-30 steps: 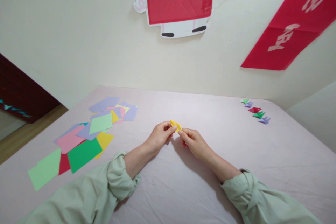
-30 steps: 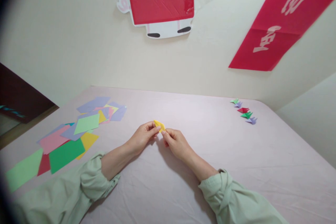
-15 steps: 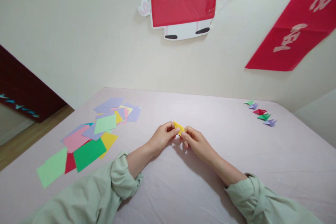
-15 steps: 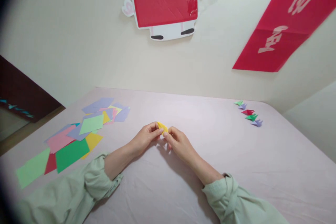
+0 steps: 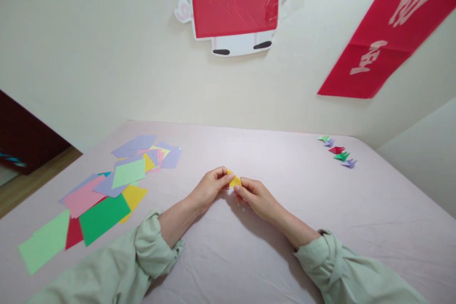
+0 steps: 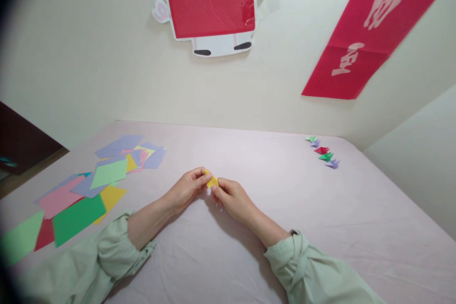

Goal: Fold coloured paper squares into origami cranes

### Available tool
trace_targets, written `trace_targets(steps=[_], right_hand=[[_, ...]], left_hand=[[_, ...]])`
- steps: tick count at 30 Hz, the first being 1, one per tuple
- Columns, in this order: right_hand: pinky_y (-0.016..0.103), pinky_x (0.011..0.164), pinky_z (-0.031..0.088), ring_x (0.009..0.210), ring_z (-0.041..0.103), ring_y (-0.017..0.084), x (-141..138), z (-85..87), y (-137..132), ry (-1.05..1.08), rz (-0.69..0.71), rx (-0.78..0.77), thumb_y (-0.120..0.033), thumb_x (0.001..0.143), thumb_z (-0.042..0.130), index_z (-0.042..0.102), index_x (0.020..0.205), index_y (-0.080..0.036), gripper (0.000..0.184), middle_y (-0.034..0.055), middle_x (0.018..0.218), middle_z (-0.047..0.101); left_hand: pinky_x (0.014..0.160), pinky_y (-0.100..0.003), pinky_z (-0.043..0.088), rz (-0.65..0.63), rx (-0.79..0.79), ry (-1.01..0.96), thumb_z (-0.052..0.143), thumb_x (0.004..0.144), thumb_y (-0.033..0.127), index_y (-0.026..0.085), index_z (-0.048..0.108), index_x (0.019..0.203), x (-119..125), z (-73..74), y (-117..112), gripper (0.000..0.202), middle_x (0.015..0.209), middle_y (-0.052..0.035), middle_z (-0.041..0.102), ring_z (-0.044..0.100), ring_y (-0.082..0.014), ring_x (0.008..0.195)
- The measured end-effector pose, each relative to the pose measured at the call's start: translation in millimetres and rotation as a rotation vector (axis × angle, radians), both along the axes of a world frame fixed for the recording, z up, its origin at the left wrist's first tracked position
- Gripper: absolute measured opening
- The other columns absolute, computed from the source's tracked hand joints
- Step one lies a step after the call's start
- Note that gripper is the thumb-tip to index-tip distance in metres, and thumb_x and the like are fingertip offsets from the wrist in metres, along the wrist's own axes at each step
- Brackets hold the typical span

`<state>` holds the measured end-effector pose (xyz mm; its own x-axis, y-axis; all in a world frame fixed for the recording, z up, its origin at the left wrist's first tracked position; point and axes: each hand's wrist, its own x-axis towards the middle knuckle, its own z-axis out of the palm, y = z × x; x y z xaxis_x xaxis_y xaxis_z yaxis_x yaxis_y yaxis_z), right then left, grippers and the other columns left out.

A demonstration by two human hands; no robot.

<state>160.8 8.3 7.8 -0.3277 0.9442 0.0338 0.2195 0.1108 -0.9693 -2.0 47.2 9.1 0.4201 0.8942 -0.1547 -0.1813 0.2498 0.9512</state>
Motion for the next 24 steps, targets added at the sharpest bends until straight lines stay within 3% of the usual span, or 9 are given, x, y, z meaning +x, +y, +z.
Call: trace_targets(steps=[9, 13, 15, 18, 24], right_hand=[[0.023, 0.056, 0.037, 0.056, 0.047, 0.011, 0, 0.3, 0, -0.019, 0.011, -0.036, -0.034, 0.091, 0.048, 0.054, 0.068, -0.018, 0.029, -0.0026, 0.061, 0.052], [0.023, 0.056, 0.037, 0.056, 0.047, 0.011, -1, -0.7, 0, 0.000, -0.015, -0.036, -0.035, 0.092, 0.047, 0.054, 0.068, -0.018, 0.030, -0.0027, 0.061, 0.051], [0.024, 0.057, 0.037, 0.056, 0.047, 0.011, -1, -0.5, 0, 0.008, -0.022, -0.026, -0.038, 0.092, 0.047, 0.054, 0.068, -0.018, 0.032, -0.0025, 0.061, 0.051], [0.024, 0.055, 0.036, 0.055, 0.047, 0.011, -1, 0.0, 0, 0.003, -0.034, -0.029, -0.043, 0.093, 0.046, 0.054, 0.067, -0.018, 0.037, -0.0025, 0.059, 0.052], [0.024, 0.055, 0.035, 0.051, 0.043, 0.010, -1, 0.0, 0, -0.089, -0.044, -0.018, -0.048, 0.095, 0.043, 0.048, 0.057, -0.019, 0.048, -0.0033, 0.051, 0.048]], left_hand=[[0.059, -0.024, 0.035, 0.115, 0.065, 0.038, 0.064, 0.078, 0.052, 0.015, 0.055, 0.063, 4, -6.3, 1, 0.041, 0.059, 0.0024, 0.048, 0.044, -0.0103, 0.058], [0.061, -0.026, 0.037, 0.018, 0.090, 0.074, 0.057, 0.083, 0.055, 0.015, 0.060, 0.070, 4, 0.4, -1, 0.043, 0.064, -0.0008, 0.056, 0.048, -0.0121, 0.060], [0.063, -0.026, 0.038, -0.044, 0.124, 0.101, 0.060, 0.082, 0.051, 0.015, 0.061, 0.073, 3, 6.0, -4, 0.037, 0.065, -0.0008, 0.058, 0.050, -0.0127, 0.062], [0.063, -0.025, 0.036, -0.036, 0.164, 0.139, 0.069, 0.076, 0.040, 0.015, 0.060, 0.071, 2, 10.4, -6, 0.027, 0.064, 0.0014, 0.057, 0.048, -0.0115, 0.063], [0.062, -0.024, 0.036, 0.027, 0.112, 0.072, 0.069, 0.076, 0.040, 0.016, 0.059, 0.069, 2, -0.7, -3, 0.027, 0.065, 0.0027, 0.053, 0.046, -0.0105, 0.063]])
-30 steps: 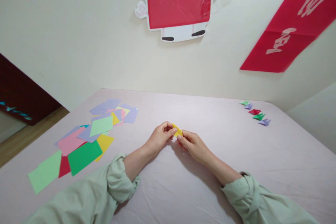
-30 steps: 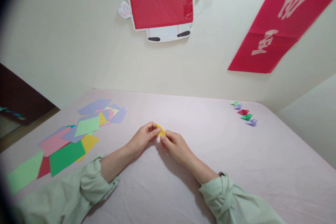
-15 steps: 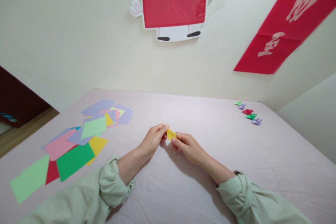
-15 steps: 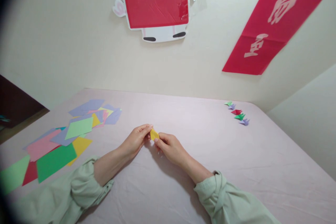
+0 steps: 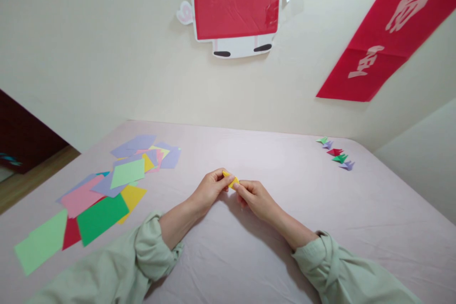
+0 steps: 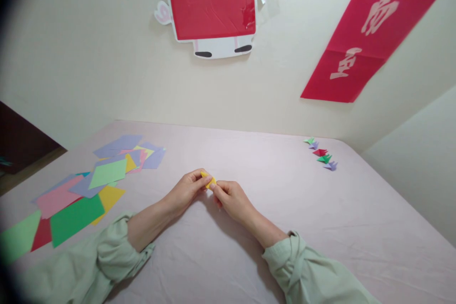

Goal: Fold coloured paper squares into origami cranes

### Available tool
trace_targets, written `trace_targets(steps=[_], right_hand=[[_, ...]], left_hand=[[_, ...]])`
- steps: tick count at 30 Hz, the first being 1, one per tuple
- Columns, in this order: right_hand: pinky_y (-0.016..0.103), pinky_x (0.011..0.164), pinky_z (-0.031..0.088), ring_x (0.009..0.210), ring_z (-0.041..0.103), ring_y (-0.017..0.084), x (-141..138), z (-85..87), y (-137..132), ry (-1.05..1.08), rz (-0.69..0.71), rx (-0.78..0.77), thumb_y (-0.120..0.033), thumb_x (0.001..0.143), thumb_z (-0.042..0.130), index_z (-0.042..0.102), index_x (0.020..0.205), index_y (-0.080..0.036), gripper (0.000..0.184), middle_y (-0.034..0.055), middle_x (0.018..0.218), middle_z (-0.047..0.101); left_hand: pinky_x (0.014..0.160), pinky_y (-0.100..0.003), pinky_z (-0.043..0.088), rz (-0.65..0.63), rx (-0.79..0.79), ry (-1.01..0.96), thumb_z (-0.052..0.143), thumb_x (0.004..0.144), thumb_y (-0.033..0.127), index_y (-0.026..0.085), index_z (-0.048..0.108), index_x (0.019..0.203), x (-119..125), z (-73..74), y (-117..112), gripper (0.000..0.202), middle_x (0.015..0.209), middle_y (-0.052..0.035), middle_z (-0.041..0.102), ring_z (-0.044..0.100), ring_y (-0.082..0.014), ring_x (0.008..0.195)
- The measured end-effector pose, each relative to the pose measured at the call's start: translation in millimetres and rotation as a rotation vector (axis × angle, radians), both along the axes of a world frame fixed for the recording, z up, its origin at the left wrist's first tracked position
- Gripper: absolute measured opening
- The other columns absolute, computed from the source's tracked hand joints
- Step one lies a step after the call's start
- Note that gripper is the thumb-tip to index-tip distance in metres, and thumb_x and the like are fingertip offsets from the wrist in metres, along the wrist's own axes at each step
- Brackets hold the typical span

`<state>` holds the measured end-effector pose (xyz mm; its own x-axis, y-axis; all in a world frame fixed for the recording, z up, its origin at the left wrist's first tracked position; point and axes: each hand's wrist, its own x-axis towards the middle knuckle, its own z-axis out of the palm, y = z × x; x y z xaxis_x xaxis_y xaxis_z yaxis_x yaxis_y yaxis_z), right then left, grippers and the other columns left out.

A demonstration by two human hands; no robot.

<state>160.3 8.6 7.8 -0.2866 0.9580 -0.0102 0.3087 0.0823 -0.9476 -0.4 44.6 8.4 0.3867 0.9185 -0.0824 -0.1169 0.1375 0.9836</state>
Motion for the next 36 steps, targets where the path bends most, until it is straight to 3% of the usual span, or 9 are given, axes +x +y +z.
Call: trace_targets(steps=[9, 14, 20, 24, 29, 36], right_hand=[[0.024, 0.056, 0.036, 0.055, 0.045, 0.011, 0, 3.6, -1, 0.068, 0.054, -0.020, -0.050, 0.094, 0.043, 0.053, 0.068, -0.019, 0.043, -0.0026, 0.059, 0.050], [0.024, 0.053, 0.036, 0.052, 0.045, 0.011, -1, 0.4, -1, 0.124, -0.009, -0.040, -0.056, 0.092, 0.044, 0.054, 0.068, -0.019, 0.045, -0.0025, 0.058, 0.051], [0.024, 0.050, 0.036, 0.050, 0.045, 0.010, -1, -3.2, 1, 0.153, -0.086, -0.025, -0.055, 0.092, 0.044, 0.054, 0.069, -0.019, 0.045, -0.0027, 0.058, 0.051], [0.024, 0.052, 0.039, 0.052, 0.049, 0.010, 0, -4.7, 0, 0.111, -0.095, 0.036, -0.050, 0.093, 0.047, 0.054, 0.073, -0.019, 0.038, -0.0031, 0.062, 0.053], [0.025, 0.054, 0.047, 0.059, 0.056, 0.011, 4, -6.7, 2, 0.149, -0.234, 0.118, -0.044, 0.090, 0.055, 0.051, 0.094, -0.021, 0.024, -0.0013, 0.080, 0.059], [0.024, 0.053, 0.043, 0.058, 0.054, 0.011, 5, -1.2, 0, 0.075, -0.310, 0.241, -0.032, 0.088, 0.056, 0.050, 0.090, -0.021, 0.012, -0.0030, 0.073, 0.054]], left_hand=[[0.059, -0.024, 0.036, 0.092, -0.048, -0.025, 0.065, 0.078, 0.055, 0.015, 0.060, 0.068, 1, -6.8, 3, 0.042, 0.061, 0.0015, 0.052, 0.043, -0.0102, 0.057], [0.064, -0.025, 0.040, 0.024, -0.108, -0.085, 0.059, 0.080, 0.062, 0.014, 0.064, 0.079, 0, -1.2, 2, 0.049, 0.073, -0.0031, 0.059, 0.049, -0.0120, 0.065], [0.061, -0.022, 0.038, -0.056, -0.029, 0.000, 0.072, 0.074, 0.040, 0.016, 0.058, 0.075, 0, 2.3, -1, 0.029, 0.069, 0.0021, 0.053, 0.047, -0.0093, 0.062], [0.054, -0.021, 0.034, -0.024, -0.050, 0.030, 0.067, 0.076, 0.037, 0.015, 0.056, 0.075, 0, 2.6, -3, 0.024, 0.066, 0.0026, 0.051, 0.044, -0.0087, 0.058], [0.052, -0.021, 0.035, -0.024, -0.001, 0.087, 0.067, 0.075, 0.036, 0.016, 0.056, 0.074, 2, 2.4, -3, 0.023, 0.065, 0.0035, 0.050, 0.044, -0.0083, 0.055], [0.053, -0.021, 0.038, -0.028, 0.064, 0.133, 0.065, 0.075, 0.035, 0.017, 0.057, 0.073, 4, -0.5, -3, 0.020, 0.063, 0.0038, 0.050, 0.045, -0.0091, 0.055]])
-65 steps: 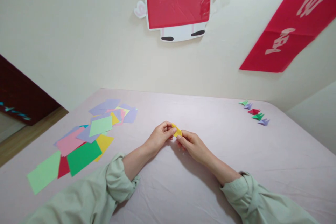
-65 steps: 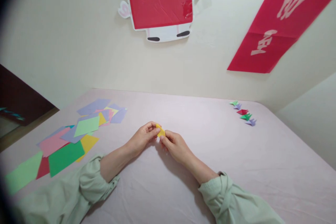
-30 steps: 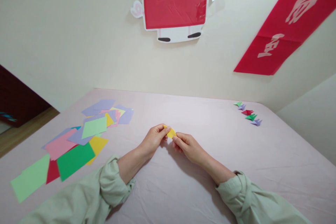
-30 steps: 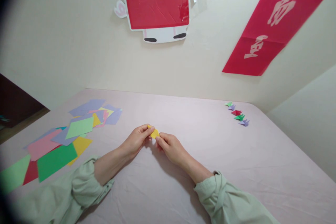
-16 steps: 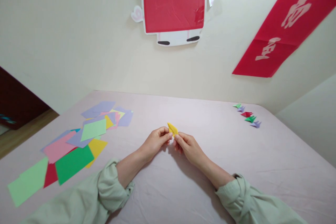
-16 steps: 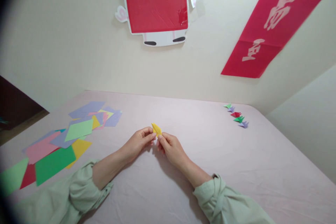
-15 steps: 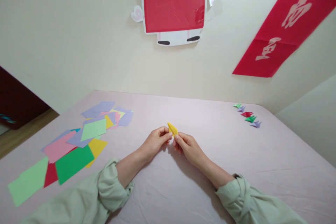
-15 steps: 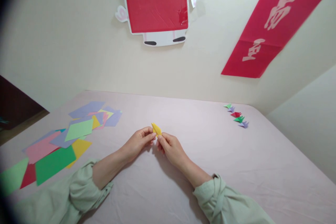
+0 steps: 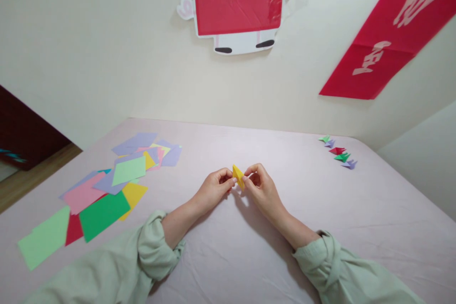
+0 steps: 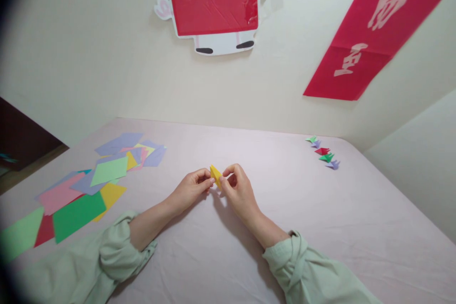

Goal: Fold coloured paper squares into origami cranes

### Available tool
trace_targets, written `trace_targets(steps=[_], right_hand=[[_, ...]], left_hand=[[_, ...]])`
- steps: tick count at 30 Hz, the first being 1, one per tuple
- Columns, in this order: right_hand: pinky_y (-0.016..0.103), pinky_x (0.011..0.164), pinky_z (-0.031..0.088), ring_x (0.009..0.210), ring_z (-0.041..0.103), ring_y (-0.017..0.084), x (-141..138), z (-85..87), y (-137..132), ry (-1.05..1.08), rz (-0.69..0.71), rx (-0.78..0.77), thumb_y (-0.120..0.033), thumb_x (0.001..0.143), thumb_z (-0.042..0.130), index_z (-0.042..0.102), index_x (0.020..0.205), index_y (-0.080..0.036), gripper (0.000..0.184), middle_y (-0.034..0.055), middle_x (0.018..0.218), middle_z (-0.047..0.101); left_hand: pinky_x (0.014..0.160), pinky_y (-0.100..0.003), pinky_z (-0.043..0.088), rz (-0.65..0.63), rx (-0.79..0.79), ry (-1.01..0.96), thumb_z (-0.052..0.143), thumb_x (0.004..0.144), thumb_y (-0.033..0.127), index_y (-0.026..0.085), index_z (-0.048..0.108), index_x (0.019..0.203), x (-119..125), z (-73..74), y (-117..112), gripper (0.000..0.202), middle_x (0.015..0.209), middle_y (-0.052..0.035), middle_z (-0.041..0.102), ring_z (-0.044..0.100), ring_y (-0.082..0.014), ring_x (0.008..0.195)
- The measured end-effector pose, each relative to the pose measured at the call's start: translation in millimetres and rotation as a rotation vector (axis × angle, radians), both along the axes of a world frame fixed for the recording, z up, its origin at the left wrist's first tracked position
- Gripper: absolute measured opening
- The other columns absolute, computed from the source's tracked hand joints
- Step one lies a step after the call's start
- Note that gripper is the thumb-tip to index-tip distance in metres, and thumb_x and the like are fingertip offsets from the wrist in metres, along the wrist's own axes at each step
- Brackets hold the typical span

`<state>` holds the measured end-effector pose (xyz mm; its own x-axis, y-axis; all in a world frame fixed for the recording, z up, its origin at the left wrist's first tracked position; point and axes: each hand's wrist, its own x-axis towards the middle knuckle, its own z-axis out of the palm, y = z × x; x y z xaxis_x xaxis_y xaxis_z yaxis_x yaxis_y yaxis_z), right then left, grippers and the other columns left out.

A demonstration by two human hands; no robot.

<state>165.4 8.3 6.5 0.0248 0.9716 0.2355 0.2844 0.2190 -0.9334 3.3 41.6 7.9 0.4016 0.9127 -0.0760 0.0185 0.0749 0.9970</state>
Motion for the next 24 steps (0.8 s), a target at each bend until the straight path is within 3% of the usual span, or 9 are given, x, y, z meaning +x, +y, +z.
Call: trace_targets(steps=[6, 18, 24], right_hand=[[0.026, 0.060, 0.042, 0.066, 0.053, 0.013, -1.9, 5.2, -2.4, -0.123, -0.022, 0.066, -0.026, 0.088, 0.054, 0.053, 0.084, -0.021, 0.007, 0.0000, 0.081, 0.054], [0.026, 0.060, 0.042, 0.066, 0.051, 0.013, -4.8, 3.8, -4.1, -0.127, -0.016, 0.072, -0.026, 0.088, 0.053, 0.053, 0.087, -0.021, 0.005, 0.0004, 0.084, 0.055], [0.026, 0.059, 0.042, 0.065, 0.051, 0.013, -5.3, 4.6, -4.6, -0.117, -0.015, 0.060, -0.024, 0.087, 0.053, 0.052, 0.088, -0.021, 0.003, 0.0005, 0.085, 0.055]], left_hand=[[0.059, -0.023, 0.037, -0.002, 0.073, 0.025, 0.062, 0.078, 0.031, 0.016, 0.057, 0.072, -0.5, 3.3, -1.0, 0.016, 0.065, 0.0032, 0.052, 0.046, -0.0104, 0.060], [0.060, -0.023, 0.041, 0.060, 0.075, 0.001, 0.060, 0.079, 0.027, 0.016, 0.067, 0.085, -0.9, -2.7, -1.9, 0.014, 0.077, -0.0008, 0.061, 0.052, -0.0122, 0.066], [0.063, -0.024, 0.042, 0.076, 0.109, -0.002, 0.060, 0.080, 0.026, 0.017, 0.066, 0.082, -1.0, -3.1, -2.7, 0.012, 0.076, -0.0003, 0.059, 0.053, -0.0128, 0.068]])
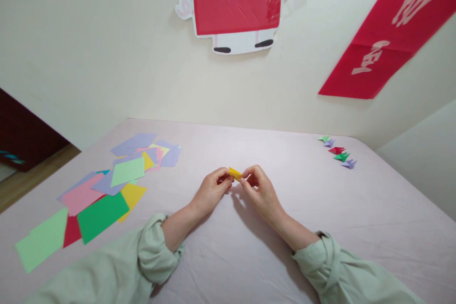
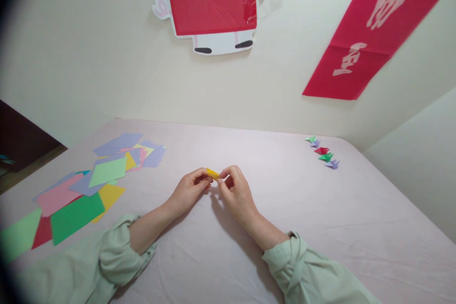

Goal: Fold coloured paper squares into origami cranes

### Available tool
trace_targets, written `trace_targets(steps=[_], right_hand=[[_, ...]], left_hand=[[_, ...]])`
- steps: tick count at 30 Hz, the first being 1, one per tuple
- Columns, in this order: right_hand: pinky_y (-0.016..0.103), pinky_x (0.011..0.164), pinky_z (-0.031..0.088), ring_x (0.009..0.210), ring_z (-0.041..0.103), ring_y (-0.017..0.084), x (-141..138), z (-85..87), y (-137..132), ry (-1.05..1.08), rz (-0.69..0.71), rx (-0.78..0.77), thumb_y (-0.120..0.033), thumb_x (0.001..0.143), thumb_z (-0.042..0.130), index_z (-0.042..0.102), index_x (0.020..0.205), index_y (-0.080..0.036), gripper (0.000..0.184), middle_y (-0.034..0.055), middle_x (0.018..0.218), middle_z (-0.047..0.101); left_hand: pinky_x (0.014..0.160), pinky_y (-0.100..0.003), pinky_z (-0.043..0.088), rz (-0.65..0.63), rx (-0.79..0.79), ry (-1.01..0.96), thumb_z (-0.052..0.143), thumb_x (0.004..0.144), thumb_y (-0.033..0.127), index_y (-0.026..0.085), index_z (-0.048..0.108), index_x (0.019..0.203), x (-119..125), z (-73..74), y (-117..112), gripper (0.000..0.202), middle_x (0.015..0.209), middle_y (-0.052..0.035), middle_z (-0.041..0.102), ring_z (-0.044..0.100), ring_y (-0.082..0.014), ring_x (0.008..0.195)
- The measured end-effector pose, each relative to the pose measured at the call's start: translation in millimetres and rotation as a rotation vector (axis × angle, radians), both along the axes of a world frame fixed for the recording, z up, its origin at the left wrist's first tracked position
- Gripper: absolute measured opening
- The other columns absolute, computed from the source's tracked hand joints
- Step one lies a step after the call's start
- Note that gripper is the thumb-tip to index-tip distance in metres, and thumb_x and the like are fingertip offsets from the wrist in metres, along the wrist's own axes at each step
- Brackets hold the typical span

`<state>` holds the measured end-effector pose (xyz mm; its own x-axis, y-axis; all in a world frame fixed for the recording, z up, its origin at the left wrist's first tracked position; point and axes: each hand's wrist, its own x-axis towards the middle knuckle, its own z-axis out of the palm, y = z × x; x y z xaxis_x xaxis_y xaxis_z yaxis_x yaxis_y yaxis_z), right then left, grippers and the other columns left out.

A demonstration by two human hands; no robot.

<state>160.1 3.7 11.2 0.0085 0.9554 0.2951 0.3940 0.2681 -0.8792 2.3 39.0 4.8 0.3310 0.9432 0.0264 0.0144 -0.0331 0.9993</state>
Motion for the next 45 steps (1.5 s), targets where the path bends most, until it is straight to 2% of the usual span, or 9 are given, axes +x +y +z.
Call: trace_targets(steps=[5, 11, 19, 23, 26, 28, 30, 33, 45], right_hand=[[0.027, 0.059, 0.041, 0.066, 0.049, 0.013, 0, 3.8, 0, -0.020, -0.007, 0.013, -0.024, 0.087, 0.054, 0.052, 0.084, -0.021, 0.005, 0.0005, 0.083, 0.053], [0.028, 0.061, 0.039, 0.065, 0.046, 0.013, 1, 5.1, 0, -0.108, 0.022, 0.085, -0.020, 0.086, 0.056, 0.053, 0.080, -0.021, 0.007, -0.0005, 0.079, 0.048], [0.027, 0.066, 0.041, 0.071, 0.051, 0.014, 2, -0.4, -1, -0.232, 0.083, 0.128, -0.019, 0.088, 0.055, 0.053, 0.083, -0.022, 0.006, 0.0002, 0.084, 0.051], [0.027, 0.065, 0.041, 0.070, 0.052, 0.014, 2, -1.6, 0, -0.248, 0.049, 0.105, -0.022, 0.089, 0.055, 0.056, 0.085, -0.021, 0.004, 0.0005, 0.083, 0.055], [0.027, 0.063, 0.041, 0.067, 0.053, 0.015, 1, -1.7, 2, -0.159, 0.015, 0.031, -0.025, 0.089, 0.055, 0.057, 0.081, -0.021, 0.010, 0.0003, 0.078, 0.057], [0.027, 0.061, 0.041, 0.065, 0.053, 0.015, 1, -2.6, 4, -0.034, 0.005, -0.033, -0.028, 0.089, 0.056, 0.057, 0.079, -0.020, 0.013, -0.0001, 0.074, 0.058], [0.026, 0.059, 0.041, 0.063, 0.052, 0.014, 2, -4.4, 6, 0.092, 0.003, -0.076, -0.031, 0.088, 0.057, 0.056, 0.079, -0.020, 0.014, -0.0009, 0.072, 0.057], [0.026, 0.058, 0.040, 0.063, 0.051, 0.014, 3, -7.5, 8, 0.190, 0.008, -0.086, -0.033, 0.087, 0.059, 0.056, 0.079, -0.020, 0.016, -0.0019, 0.070, 0.055], [0.026, 0.059, 0.038, 0.064, 0.049, 0.013, 2, -11.5, 8, 0.226, 0.038, -0.080, -0.031, 0.088, 0.059, 0.056, 0.080, -0.020, 0.014, -0.0025, 0.072, 0.054]], left_hand=[[0.068, -0.025, 0.043, 0.006, 0.142, 0.101, 0.055, 0.082, 0.018, 0.017, 0.067, 0.079, -2, 2.3, 0, 0.012, 0.079, -0.0015, 0.060, 0.055, -0.0144, 0.074], [0.074, -0.027, 0.042, -0.004, 0.336, 0.268, 0.052, 0.082, 0.011, 0.019, 0.071, 0.086, -6, 1.6, 1, 0.021, 0.084, -0.0030, 0.063, 0.057, -0.0169, 0.082], [0.071, -0.026, 0.040, 0.004, 0.433, 0.326, 0.050, 0.082, 0.006, 0.018, 0.064, 0.077, -6, -1.3, 1, 0.019, 0.079, -0.0009, 0.056, 0.054, -0.0149, 0.078], [0.073, -0.026, 0.042, -0.021, 0.449, 0.333, 0.051, 0.085, 0.009, 0.018, 0.065, 0.081, -5, -2.3, -1, 0.017, 0.081, -0.0010, 0.058, 0.056, -0.0148, 0.080], [0.074, -0.027, 0.046, 0.014, 0.379, 0.270, 0.056, 0.087, 0.015, 0.020, 0.062, 0.096, -3, -2.8, -4, 0.012, 0.089, -0.0010, 0.061, 0.058, -0.0146, 0.081], [0.074, -0.027, 0.048, 0.073, 0.328, 0.218, 0.059, 0.086, 0.019, 0.020, 0.055, 0.103, -2, -1.9, -6, 0.018, 0.094, -0.0010, 0.061, 0.060, -0.0136, 0.080], [0.073, -0.027, 0.049, 0.122, 0.329, 0.227, 0.062, 0.085, 0.021, 0.019, 0.052, 0.098, -1, 0.1, -9, 0.016, 0.093, -0.0006, 0.059, 0.059, -0.0127, 0.077], [0.072, -0.027, 0.047, 0.131, 0.376, 0.290, 0.061, 0.085, 0.022, 0.019, 0.052, 0.089, 1, 3.4, -13, 0.010, 0.088, -0.0001, 0.057, 0.057, -0.0129, 0.076], [0.072, -0.025, 0.045, 0.088, 0.460, 0.286, 0.056, 0.089, 0.019, 0.019, 0.056, 0.086, 1, 4.0, -13, 0.003, 0.086, 0.0002, 0.057, 0.056, -0.0128, 0.079]])
